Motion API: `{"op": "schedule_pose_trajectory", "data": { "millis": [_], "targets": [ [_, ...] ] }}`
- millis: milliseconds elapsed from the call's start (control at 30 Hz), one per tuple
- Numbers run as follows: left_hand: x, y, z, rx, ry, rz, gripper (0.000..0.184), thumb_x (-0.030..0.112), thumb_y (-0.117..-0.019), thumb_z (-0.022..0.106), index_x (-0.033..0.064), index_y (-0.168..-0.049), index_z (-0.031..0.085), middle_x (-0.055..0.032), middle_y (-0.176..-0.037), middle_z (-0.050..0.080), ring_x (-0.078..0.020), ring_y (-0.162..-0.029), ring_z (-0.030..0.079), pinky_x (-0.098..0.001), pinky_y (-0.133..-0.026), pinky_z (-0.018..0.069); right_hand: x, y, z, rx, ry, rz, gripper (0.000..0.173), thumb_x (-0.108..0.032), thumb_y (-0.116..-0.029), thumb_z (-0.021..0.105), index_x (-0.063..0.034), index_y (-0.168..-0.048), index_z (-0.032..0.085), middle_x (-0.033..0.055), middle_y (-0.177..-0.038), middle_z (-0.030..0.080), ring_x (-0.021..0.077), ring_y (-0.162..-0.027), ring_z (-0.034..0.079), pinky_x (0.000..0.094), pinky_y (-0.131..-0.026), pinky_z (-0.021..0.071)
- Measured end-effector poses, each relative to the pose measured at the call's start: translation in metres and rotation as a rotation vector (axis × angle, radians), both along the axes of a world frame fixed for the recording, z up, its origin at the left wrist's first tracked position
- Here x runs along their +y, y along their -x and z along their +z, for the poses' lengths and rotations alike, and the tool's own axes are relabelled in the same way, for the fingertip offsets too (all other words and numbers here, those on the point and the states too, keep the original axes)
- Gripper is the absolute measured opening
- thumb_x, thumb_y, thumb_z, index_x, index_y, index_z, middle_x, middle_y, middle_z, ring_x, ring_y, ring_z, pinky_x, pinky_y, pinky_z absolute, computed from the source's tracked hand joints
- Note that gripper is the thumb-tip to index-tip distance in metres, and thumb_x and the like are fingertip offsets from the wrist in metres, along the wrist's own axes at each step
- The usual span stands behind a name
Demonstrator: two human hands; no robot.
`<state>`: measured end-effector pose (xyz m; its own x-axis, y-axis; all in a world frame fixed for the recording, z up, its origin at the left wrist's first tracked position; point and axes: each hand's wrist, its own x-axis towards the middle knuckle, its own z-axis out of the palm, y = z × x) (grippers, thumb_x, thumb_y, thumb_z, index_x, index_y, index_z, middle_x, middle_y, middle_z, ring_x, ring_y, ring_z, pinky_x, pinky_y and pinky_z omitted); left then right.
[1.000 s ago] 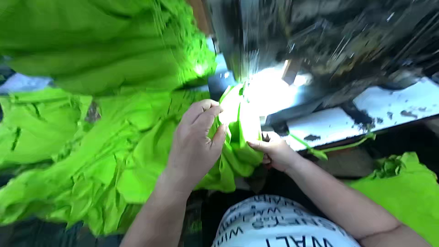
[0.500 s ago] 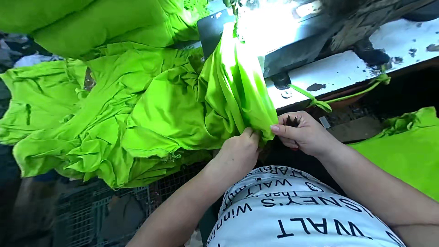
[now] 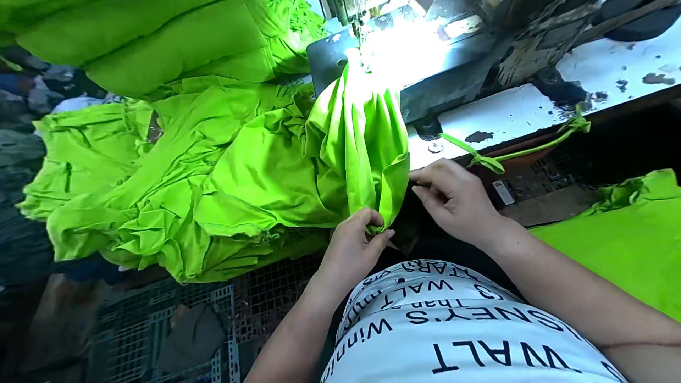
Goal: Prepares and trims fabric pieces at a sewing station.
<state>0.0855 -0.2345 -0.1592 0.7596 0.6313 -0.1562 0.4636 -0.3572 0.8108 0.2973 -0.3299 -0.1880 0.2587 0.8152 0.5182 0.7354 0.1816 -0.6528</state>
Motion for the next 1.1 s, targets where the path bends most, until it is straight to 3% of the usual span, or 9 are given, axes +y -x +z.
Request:
{"op": "schedule_pose_trajectory", "data": {
  "millis": [133,267,400,500,600,733,933,1000,1100],
  "targets": [
    [-0.010,-0.003,0.007,-0.242,0.289,-0.045,0.039,0.004,-0.0898,0.074,0.0015,-0.127,0.061,-0.0054,-0.113,0.068,-0.0086,-0.080,0.071,-0.0235,-0.066,0.0622,-0.009,0.007,-0.001,0.069,0.002,0.199,0.030,-0.009,-0.1002,0.050,-0.0032,-0.121,0.071,0.0055,-0.094,0.063,0.0061,-0.078,0.059,0.0185,-0.070,0.0529],
    [-0.021,-0.006,-0.005,-0.442,0.273,-0.063,0.024,0.001,-0.0917,0.072,-0.0012,-0.115,0.066,-0.0020,-0.101,0.069,-0.0084,-0.081,0.070,-0.0247,-0.069,0.0629,-0.013,0.007,-0.002,0.217,0.349,0.416,0.040,-0.023,-0.1081,0.045,-0.0097,-0.145,0.056,-0.0001,-0.073,0.057,0.0045,-0.064,0.052,0.0215,-0.062,0.0464],
    [-0.018,-0.006,-0.015,-0.393,-0.056,-0.045,0.031,0.000,-0.0918,0.064,-0.0026,-0.123,0.064,-0.0030,-0.096,0.069,-0.0053,-0.077,0.067,-0.0196,-0.067,0.0591,-0.018,0.005,-0.011,0.121,0.414,0.385,0.025,-0.021,-0.1053,0.048,-0.0060,-0.103,0.067,0.0047,-0.080,0.064,0.0097,-0.072,0.061,0.0263,-0.066,0.0512],
    [-0.010,-0.001,-0.031,-0.329,-0.355,0.027,0.027,0.003,-0.0947,0.063,-0.0025,-0.120,0.068,-0.0051,-0.097,0.071,-0.0050,-0.083,0.069,-0.0198,-0.074,0.0603,-0.023,0.002,-0.012,0.078,0.422,0.441,0.023,-0.018,-0.1042,0.048,-0.0052,-0.100,0.066,0.0054,-0.079,0.062,0.0105,-0.071,0.059,0.0261,-0.065,0.0498],
    [-0.010,-0.003,-0.037,-0.395,-0.322,0.063,0.016,0.004,-0.0960,0.066,-0.0032,-0.108,0.073,-0.0087,-0.102,0.071,-0.0071,-0.090,0.071,-0.0215,-0.080,0.0624,-0.025,0.006,-0.016,0.082,0.275,0.449,0.022,-0.015,-0.1029,0.052,-0.0037,-0.100,0.069,0.0061,-0.080,0.065,0.0087,-0.072,0.060,0.0214,-0.067,0.0501],
    [-0.011,0.000,-0.026,-0.435,-0.146,0.031,0.029,0.006,-0.0971,0.063,-0.0017,-0.124,0.069,-0.0106,-0.125,0.062,-0.0023,-0.081,0.067,-0.0180,-0.069,0.0606,-0.026,0.008,-0.016,0.021,0.211,0.438,0.021,-0.014,-0.1021,0.052,-0.0037,-0.100,0.069,0.0069,-0.082,0.067,0.0114,-0.073,0.062,0.0234,-0.068,0.0520],
    [0.012,-0.004,-0.001,-0.129,-0.413,-0.375,0.041,0.011,-0.0985,0.056,0.0115,-0.139,0.064,-0.0085,-0.153,0.050,-0.0010,-0.069,0.059,-0.0209,-0.060,0.0530,-0.030,0.006,-0.017,-0.046,0.206,0.470,0.019,-0.012,-0.1008,0.051,-0.0046,-0.098,0.069,0.0075,-0.085,0.068,0.0145,-0.076,0.065,0.0274,-0.070,0.0548],
    [0.020,-0.012,-0.001,0.007,-0.317,-0.415,0.036,0.015,-0.0976,0.058,0.0104,-0.132,0.068,-0.0114,-0.154,0.048,-0.0048,-0.075,0.063,-0.0245,-0.065,0.0565,-0.030,0.007,-0.016,-0.060,0.190,0.491,0.020,-0.012,-0.1009,0.051,-0.0048,-0.098,0.069,0.0074,-0.084,0.068,0.0151,-0.075,0.065,0.0287,-0.069,0.0551],
    [0.022,-0.019,0.001,0.000,-0.172,-0.354,0.017,0.020,-0.0975,0.064,0.0077,-0.101,0.075,-0.0096,-0.136,0.061,-0.0019,-0.085,0.066,-0.0191,-0.073,0.0572,-0.031,0.003,-0.017,-0.073,0.186,0.496,0.020,-0.012,-0.1009,0.051,-0.0051,-0.098,0.070,0.0071,-0.085,0.068,0.0151,-0.075,0.065,0.0284,-0.069,0.0551]
  ]
}}
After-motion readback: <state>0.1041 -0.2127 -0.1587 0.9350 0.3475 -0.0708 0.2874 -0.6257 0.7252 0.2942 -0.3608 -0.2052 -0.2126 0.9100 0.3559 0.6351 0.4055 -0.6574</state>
